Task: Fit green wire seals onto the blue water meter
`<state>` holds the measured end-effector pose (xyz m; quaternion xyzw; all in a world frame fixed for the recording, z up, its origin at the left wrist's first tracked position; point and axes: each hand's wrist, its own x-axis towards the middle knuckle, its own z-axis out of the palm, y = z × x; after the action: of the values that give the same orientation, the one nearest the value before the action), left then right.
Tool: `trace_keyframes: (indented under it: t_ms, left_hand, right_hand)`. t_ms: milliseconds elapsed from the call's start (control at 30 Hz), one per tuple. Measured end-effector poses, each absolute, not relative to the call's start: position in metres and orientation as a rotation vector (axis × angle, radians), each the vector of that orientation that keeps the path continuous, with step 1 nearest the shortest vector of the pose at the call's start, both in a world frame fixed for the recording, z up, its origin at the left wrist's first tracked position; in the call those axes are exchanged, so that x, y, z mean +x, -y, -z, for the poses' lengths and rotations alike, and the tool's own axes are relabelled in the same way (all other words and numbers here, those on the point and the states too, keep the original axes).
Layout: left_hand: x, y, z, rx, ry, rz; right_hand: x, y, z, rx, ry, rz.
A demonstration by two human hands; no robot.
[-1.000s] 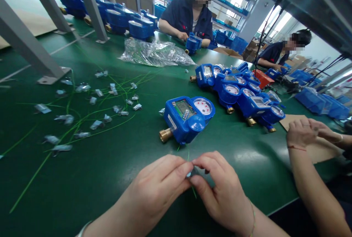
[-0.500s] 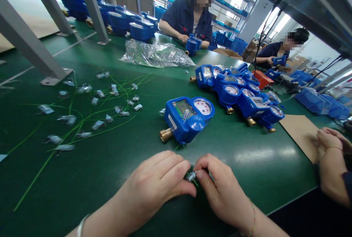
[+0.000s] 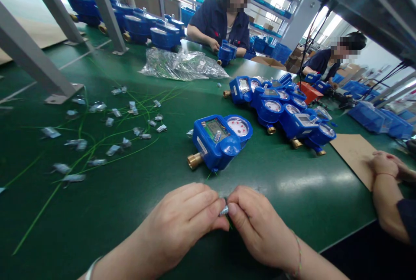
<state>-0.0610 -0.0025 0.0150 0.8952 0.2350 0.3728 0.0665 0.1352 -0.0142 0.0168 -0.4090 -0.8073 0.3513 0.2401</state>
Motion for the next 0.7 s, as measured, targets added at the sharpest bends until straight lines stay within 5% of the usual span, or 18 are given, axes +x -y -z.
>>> trace_keyframes:
  t_ms: [267,533,700]
  left_hand:
    - [-0.06,0.0,-0.019,2.689,-0.658,-1.154]
    - [-0.06,0.007,-0.015,2.517,-0.852,-1.188]
    - [-0.06,0.009,-0.018,2.499,-0.845,-1.037]
  right_hand:
    - [0.126,0.011,-0.006,-1.105,1.261,-2.134]
    - [0.137,0.011,-0.014,-0.815,2.406,-0.472]
    - [0.139,0.002,-0.004,-0.658,2.429,-0.406]
